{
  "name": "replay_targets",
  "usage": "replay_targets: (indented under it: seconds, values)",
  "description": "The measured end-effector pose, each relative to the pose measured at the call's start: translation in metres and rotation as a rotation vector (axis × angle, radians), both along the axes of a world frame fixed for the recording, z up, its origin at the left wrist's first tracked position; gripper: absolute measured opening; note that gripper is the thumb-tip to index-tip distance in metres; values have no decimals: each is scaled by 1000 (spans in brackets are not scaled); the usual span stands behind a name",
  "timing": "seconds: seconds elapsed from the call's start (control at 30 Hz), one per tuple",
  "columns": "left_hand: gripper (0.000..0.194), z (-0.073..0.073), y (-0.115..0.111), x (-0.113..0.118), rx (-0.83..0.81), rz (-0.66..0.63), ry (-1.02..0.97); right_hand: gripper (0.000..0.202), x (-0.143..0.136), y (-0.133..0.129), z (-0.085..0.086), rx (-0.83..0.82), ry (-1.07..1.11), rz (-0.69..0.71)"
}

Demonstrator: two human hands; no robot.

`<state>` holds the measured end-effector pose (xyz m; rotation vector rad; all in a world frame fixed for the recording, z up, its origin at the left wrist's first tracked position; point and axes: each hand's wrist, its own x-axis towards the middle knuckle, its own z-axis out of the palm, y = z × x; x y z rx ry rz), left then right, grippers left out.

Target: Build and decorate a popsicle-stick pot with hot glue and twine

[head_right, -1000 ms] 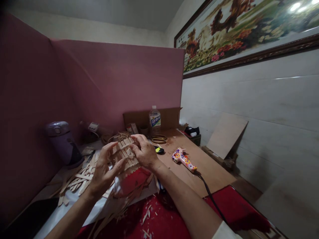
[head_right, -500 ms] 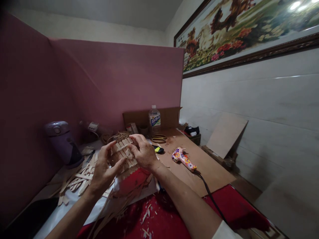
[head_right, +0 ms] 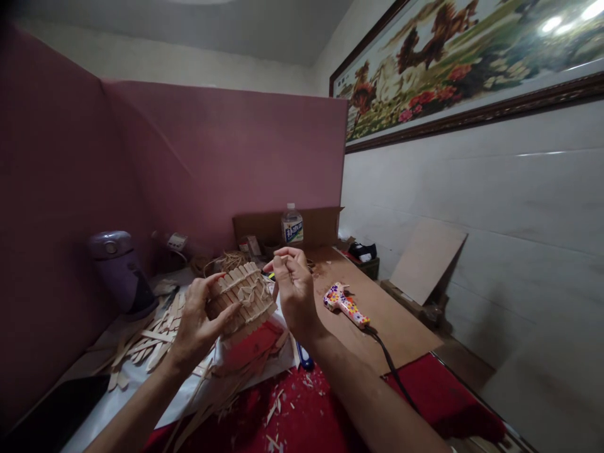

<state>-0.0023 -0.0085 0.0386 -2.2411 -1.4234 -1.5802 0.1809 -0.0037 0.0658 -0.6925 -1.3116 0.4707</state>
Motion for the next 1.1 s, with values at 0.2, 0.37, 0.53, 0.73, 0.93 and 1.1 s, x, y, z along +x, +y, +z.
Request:
replay_targets:
  seconds: [0.2,0.37,0.53,0.73,0.93,1.1]
  values:
    - [42,0,2,-3,-20,-5,-17,30,2,-20,-25,-81,167,238]
    - [40,0,5,-3,-36,1,-44,23,-7,-26,-40,-192,118,269]
    - [39,-1,8,-4,-44,-8,-72,18,-11,-35,-45,-115,-71,164]
    - [37,-2,11,-8,-64,-8,-100,12,-8,-33,-55,-10,-281,-29]
    - [39,-2,12,-8,-80,-14,-104,11,-9,-30,-58,-10,-364,-65]
    - [39,-3,11,-9,-73,-10,-97,11,-12,-29,-60,-37,-375,-77]
